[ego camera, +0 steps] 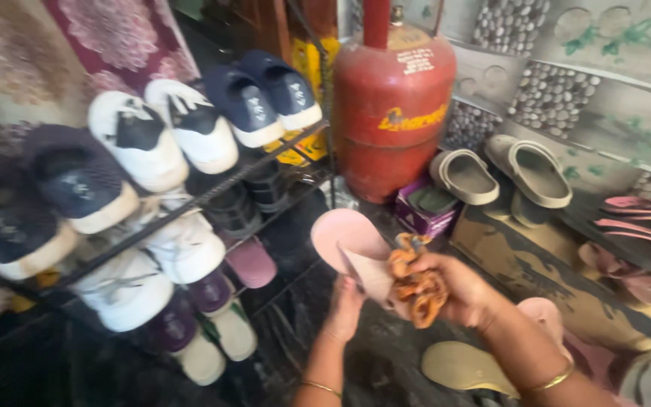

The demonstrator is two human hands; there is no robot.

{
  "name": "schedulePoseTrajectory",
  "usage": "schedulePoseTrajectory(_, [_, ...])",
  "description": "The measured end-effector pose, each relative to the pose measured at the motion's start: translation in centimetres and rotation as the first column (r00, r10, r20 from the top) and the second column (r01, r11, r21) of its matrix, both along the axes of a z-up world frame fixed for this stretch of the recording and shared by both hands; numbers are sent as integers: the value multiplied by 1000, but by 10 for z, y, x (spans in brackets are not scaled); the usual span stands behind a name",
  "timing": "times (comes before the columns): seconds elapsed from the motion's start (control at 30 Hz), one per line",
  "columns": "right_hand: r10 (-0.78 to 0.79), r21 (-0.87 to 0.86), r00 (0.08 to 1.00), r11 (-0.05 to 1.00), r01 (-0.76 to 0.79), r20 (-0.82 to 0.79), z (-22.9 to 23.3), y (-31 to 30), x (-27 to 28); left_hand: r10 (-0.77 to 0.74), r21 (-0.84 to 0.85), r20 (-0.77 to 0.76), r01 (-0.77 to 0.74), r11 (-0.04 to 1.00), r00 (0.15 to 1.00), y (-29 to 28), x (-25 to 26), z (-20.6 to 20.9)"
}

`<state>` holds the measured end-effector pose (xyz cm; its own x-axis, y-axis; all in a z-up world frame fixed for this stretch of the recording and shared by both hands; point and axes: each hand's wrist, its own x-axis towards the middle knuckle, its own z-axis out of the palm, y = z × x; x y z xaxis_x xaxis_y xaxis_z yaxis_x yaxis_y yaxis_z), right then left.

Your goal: The person cleans multiple pairs of shoes using a cloth. They wipe the soles and uppers of flip-flops, slides, and clogs, then place them back on a shoe rack or on a cardboard box.

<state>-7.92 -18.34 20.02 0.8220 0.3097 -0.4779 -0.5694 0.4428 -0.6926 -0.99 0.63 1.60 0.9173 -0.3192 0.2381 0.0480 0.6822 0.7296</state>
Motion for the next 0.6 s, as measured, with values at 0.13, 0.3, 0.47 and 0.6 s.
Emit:
schedulePoseTrajectory(0.13, [-76,91,996,993,79,-35,13,2,1,-49,41,198,42,998,979,13,-36,49])
schedulePoseTrajectory(0.3, [35,296,994,953,-65,107,10,0,7,25,10,86,-26,1000,996,4,-53,92])
schedulePoseTrajectory(0.47, [-97,-411,948,884,222,304,118,-2,-28,108,-26,76,-107,994,991,24,-54,124])
schedulePoseTrajectory(0.6, [-80,-321,669,831,455,739,154,34,-45,80,27,63,-82,996,995,34,-62,143])
